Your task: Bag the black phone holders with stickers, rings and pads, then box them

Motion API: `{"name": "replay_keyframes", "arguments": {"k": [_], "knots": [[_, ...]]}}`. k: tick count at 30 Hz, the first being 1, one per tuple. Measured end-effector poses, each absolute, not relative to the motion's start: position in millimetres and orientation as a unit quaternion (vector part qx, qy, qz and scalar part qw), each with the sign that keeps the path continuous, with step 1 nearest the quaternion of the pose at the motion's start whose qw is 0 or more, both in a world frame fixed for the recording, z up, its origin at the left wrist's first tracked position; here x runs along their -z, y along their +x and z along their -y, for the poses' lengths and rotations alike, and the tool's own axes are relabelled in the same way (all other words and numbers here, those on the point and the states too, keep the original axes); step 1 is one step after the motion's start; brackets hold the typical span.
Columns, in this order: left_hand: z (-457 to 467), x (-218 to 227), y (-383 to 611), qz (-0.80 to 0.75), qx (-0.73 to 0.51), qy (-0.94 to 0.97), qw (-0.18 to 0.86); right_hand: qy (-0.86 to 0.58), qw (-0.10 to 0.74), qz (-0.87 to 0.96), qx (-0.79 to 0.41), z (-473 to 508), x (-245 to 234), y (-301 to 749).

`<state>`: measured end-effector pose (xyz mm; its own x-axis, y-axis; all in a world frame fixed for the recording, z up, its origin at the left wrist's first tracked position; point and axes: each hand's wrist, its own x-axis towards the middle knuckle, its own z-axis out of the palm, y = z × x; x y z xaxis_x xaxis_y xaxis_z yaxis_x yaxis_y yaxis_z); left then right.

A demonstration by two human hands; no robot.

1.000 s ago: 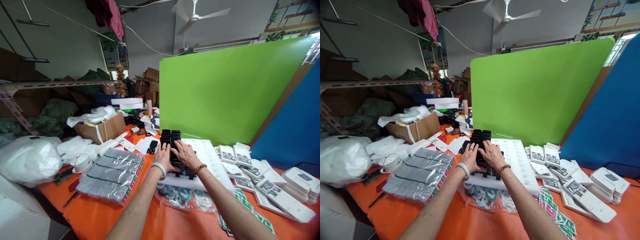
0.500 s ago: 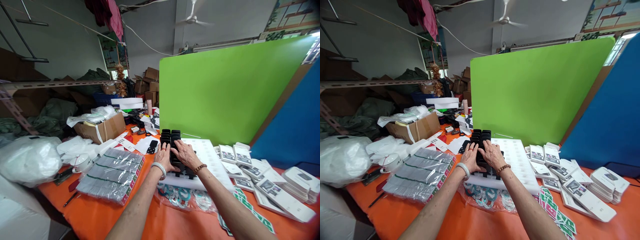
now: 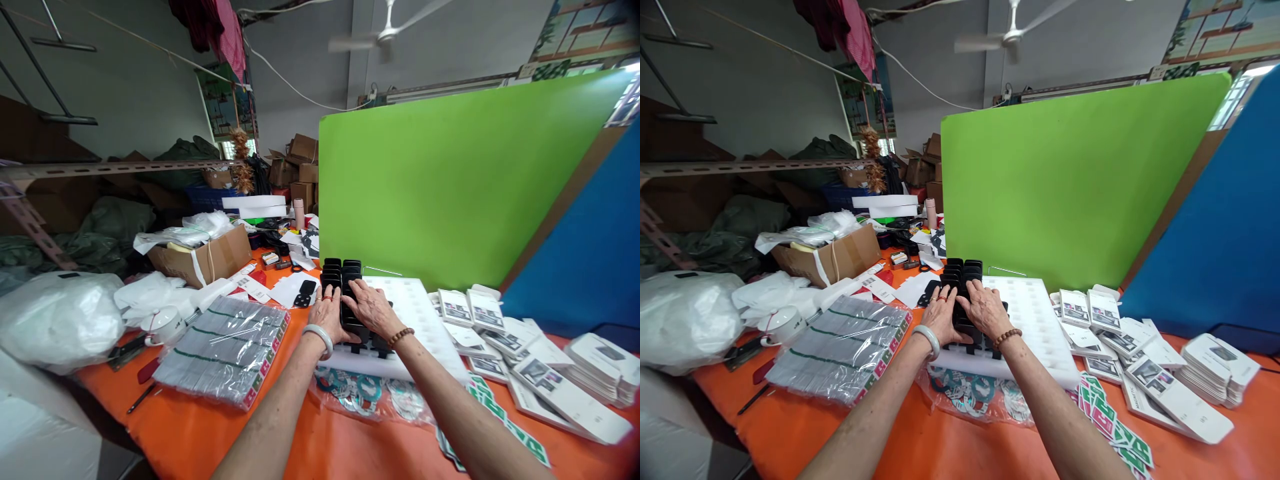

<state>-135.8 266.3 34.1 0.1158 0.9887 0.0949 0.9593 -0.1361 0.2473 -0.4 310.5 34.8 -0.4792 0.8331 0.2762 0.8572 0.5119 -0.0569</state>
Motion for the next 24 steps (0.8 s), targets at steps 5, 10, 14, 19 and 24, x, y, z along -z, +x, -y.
{"name": "replay_keyframes", "arguments": {"k": [5,10,14,19,24], "knots": [[-267.5,-31.0,-136.5,-0.652,-0.126,0.746,0.053,-0.487,0.147,0.86,0.042,-310.0,-34.7,-0.2],[-268.3,-28.4,-136.8,-0.648,-0.133,0.749,0.048,-0.491,0.149,0.857,0.041,-310.4,-34.3,-0.2],[-267.7,-29.6,-136.5,-0.649,-0.132,0.748,0.049,-0.489,0.157,0.857,0.039,-310.8,-33.9,-0.2],[-266.5,-31.0,-136.3,-0.649,-0.131,0.748,0.05,-0.489,0.161,0.857,0.035,-310.8,-33.0,-0.2],[-265.8,-31.9,-136.1,-0.648,-0.129,0.749,0.048,-0.488,0.16,0.857,0.037,-311.3,-32.0,-0.3]]}}
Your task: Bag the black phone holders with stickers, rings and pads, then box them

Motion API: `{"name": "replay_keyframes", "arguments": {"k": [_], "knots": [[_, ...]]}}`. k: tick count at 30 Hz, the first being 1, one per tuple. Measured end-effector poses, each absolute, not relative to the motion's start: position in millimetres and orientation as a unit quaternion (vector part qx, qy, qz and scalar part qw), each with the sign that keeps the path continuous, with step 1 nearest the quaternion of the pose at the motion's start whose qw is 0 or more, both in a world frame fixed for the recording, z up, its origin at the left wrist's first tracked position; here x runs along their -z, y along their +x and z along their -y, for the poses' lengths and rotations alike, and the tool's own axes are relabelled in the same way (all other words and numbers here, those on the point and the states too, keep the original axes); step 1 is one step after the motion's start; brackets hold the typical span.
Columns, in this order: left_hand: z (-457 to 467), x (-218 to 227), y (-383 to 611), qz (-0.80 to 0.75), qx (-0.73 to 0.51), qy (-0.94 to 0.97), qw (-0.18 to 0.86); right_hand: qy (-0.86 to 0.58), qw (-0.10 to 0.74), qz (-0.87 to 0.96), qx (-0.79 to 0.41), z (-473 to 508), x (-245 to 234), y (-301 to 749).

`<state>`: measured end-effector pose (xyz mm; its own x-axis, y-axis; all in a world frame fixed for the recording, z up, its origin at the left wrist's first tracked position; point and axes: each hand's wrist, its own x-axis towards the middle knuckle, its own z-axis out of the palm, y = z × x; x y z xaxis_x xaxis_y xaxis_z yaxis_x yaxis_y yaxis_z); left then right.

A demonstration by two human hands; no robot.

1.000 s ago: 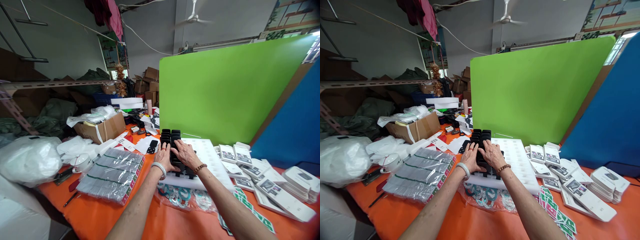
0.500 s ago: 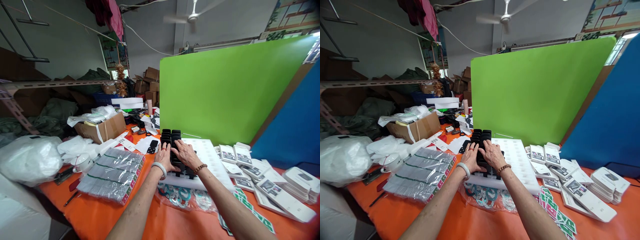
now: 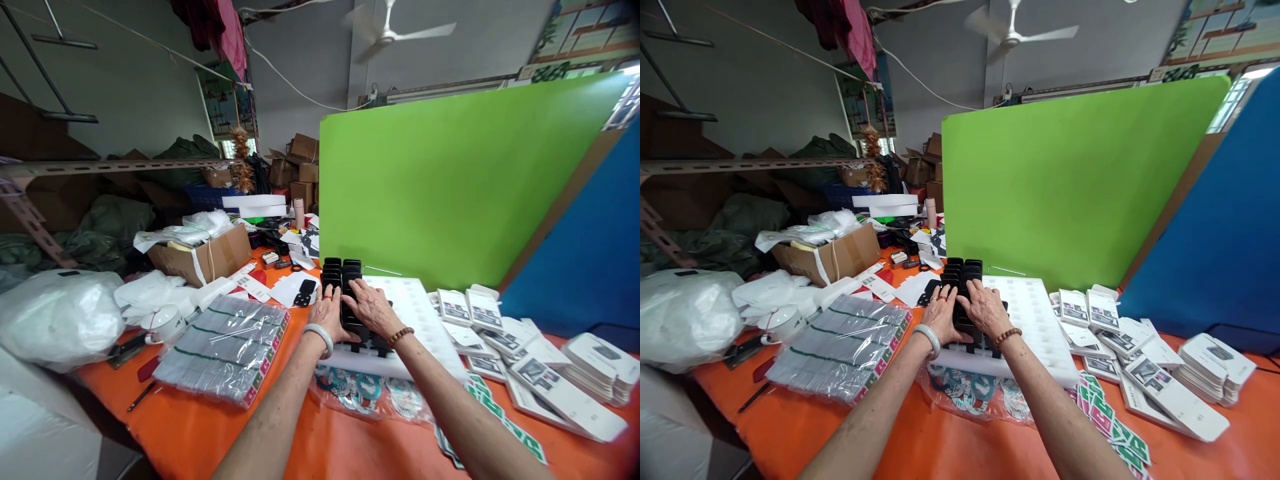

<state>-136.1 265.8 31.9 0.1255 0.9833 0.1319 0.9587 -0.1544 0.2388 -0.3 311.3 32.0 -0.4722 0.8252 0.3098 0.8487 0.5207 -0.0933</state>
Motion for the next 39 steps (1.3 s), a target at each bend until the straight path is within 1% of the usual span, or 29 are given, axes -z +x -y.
{"name": "replay_keyframes", "arguments": {"k": [9,18,23,32,39], "knots": [[-265.8,-30.7,-135.9,-0.646,-0.146,0.748,0.051,-0.48,0.139,0.865,0.052,-307.8,-34.7,0.6],[-265.8,-31.1,-136.3,-0.651,-0.134,0.746,0.045,-0.486,0.133,0.863,0.042,-309.1,-34.2,0.6],[-267.1,-27.7,-136.7,-0.652,-0.138,0.744,0.049,-0.498,0.144,0.855,0.033,-310.6,-33.4,-0.1],[-265.6,-30.3,-136.8,-0.652,-0.147,0.741,0.064,-0.492,0.191,0.847,0.063,-318.0,-26.2,1.1],[-266.0,-28.8,-137.7,-0.647,-0.164,0.741,0.068,-0.471,0.183,0.862,0.05,-337.9,-36.8,0.0]]}}
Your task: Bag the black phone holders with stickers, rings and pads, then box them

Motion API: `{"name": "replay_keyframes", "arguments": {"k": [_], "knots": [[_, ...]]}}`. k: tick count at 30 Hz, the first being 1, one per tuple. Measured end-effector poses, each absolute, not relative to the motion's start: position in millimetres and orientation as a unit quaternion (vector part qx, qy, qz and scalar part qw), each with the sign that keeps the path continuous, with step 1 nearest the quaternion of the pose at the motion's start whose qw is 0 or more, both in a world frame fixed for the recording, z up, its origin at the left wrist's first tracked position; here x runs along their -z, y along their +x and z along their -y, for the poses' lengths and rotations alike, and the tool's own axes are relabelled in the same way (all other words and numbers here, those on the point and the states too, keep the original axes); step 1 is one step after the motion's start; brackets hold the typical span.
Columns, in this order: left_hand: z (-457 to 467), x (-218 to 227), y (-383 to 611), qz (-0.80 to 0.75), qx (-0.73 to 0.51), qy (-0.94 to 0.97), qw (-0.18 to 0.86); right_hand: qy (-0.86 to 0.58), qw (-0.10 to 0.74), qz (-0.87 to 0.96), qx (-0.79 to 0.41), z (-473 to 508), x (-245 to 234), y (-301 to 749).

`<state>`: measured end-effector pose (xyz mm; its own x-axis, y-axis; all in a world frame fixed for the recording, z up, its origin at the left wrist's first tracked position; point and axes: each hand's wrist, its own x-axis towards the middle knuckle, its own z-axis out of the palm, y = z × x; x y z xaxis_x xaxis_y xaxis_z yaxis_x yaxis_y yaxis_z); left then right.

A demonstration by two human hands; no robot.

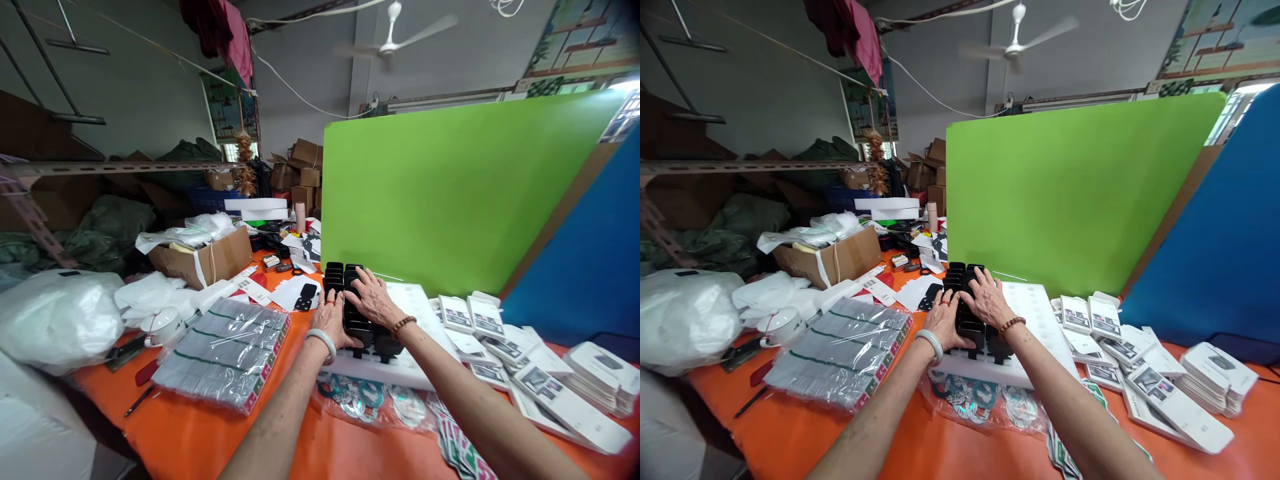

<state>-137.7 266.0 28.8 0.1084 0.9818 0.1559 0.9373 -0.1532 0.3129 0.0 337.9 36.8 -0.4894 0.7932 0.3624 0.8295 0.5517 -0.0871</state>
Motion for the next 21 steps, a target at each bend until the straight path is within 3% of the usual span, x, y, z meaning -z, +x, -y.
{"name": "replay_keyframes", "arguments": {"k": [21], "knots": [[-266.2,-30.6,-137.5,-0.651,-0.156,0.739,0.07,-0.466,0.16,0.868,0.066,-350.8,-37.3,-4.6]]}}
